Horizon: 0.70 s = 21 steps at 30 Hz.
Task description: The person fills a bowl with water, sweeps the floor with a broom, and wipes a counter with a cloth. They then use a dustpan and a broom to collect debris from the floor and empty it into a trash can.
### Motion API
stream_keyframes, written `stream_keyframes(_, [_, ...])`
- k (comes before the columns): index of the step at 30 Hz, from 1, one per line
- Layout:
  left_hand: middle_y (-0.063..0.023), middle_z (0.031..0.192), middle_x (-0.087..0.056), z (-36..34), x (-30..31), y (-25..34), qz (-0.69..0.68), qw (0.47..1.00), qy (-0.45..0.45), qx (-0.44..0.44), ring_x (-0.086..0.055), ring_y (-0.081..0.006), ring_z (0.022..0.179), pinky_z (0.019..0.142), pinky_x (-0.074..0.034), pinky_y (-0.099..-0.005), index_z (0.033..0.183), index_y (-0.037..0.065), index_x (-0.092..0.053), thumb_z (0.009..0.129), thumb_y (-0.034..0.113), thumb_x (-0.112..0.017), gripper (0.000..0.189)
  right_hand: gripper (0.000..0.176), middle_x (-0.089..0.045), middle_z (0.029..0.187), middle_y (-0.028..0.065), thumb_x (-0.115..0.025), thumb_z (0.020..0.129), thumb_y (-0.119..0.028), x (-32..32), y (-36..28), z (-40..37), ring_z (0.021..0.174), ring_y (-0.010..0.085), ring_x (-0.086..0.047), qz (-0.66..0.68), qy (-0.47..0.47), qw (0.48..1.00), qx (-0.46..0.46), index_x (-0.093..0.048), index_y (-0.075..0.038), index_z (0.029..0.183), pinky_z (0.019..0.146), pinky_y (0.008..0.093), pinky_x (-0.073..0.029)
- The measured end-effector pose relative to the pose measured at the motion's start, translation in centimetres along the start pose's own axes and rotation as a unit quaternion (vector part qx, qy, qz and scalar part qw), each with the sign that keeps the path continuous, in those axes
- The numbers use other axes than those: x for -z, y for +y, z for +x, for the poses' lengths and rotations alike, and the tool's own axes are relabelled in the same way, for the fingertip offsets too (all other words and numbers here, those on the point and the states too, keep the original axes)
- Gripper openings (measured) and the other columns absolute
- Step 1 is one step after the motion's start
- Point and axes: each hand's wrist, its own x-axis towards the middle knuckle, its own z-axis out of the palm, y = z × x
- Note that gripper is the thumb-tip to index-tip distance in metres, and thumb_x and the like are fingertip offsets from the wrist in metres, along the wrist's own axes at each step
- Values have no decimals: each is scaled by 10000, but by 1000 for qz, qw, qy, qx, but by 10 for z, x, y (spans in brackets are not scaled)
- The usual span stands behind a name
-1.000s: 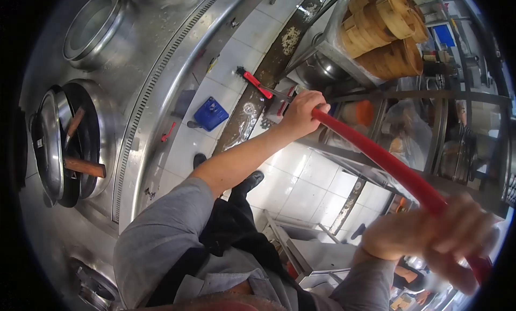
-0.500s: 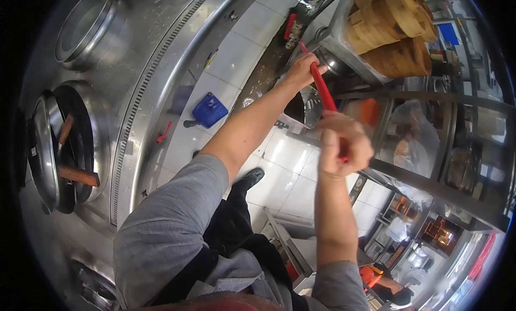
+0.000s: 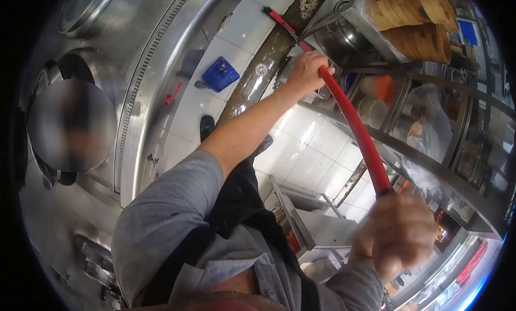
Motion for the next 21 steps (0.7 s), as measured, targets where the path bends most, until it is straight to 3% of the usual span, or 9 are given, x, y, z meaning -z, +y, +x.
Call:
stream_keyframes(2, [-116, 719, -582, -14, 5, -25, -20, 993, -110, 39, -560, -331, 741, 742, -431, -423, 637, 45, -518, 703, 183, -701, 239, 209, -364, 468, -16, -456, 720, -85, 2, -23, 1, 403, 127, -393, 65, 18, 998, 18, -380, -104, 527, 392, 259, -339])
stream_keyframes(5, [-134, 680, -577, -38, 3, -36, -7, 991, -129, 34, -565, -332, 723, 721, -441, -421, 613, 34, -519, 718, 230, -694, 283, 224, -352, 480, -28, -440, 715, -97, 25, -53, -1, 434, 110, -401, 120, -14, 993, -5, -371, -124, 504, 420, 235, -338])
stream_keyframes(6, [-136, 670, -577, -43, 4, -30, 6, 989, -143, 33, -566, -333, 728, 718, -442, -420, 609, 33, -521, 727, 251, -689, 299, 224, -351, 463, -45, -435, 706, -90, 30, -65, -5, 408, 83, -383, 80, 73, 994, -11, -364, -134, 498, 421, 213, -334])
stream_keyframes(9, [-143, 671, -584, -68, 1, -6, 19, 983, -175, 52, -567, -333, 722, 716, -443, -413, 593, 36, -535, 759, 272, -664, 316, 224, -322, 428, -64, -441, 687, -84, 56, -83, -11, 381, 62, -357, 139, 62, 988, -9, -357, -142, 488, 418, 191, -323])
stream_keyframes(10, [-145, 677, -587, -74, -1, 1, 26, 979, -192, 56, -566, -333, 719, 716, -442, -414, 587, 38, -537, 766, 269, -658, 316, 222, -318, 413, -72, -453, 665, -73, 63, -89, -16, 371, 57, -350, 132, 115, 985, -2, -358, -147, 479, 415, 185, -315])
stream_keyframes(15, [-149, 602, -553, -79, -20, 29, 5, 992, -124, 6, -552, -332, 659, 673, -431, -418, 546, 33, -513, 740, 167, -642, 268, 249, -360, 403, -93, -579, 645, -132, 100, -115, -48, 365, 51, -373, 120, 197, 972, 37, -422, -175, 458, 414, 169, -288])
stream_keyframes(16, [-149, 602, -553, -74, -23, 29, 6, 992, -126, 8, -552, -332, 659, 673, -431, -418, 546, 33, -513, 740, 167, -642, 268, 245, -372, 410, -97, -613, 645, -163, 100, -125, -53, 368, 50, -374, 47, 256, 965, 22, -441, -185, 471, 414, 173, -287])
stream_keyframes(19, [-148, 599, -559, -68, -31, 22, 5, 995, -103, -8, -559, -340, 667, 672, -437, -423, 554, 29, -526, 741, 157, -632, 250, 229, -388, 415, -97, -586, 664, -166, 101, -114, -69, 367, 48, -374, 94, 215, 971, 47, -450, -189, 480, 413, 187, -297])
stream_keyframes(21, [-147, 616, -573, -89, -33, 12, 34, 987, -159, 17, -567, -339, 684, 681, -445, -423, 565, 31, -543, 737, 169, -635, 239, 224, -395, 415, -99, -551, 698, -187, 96, -106, -79, 374, 42, -388, -109, 258, 959, -50, -467, -194, 491, 417, 194, -317])
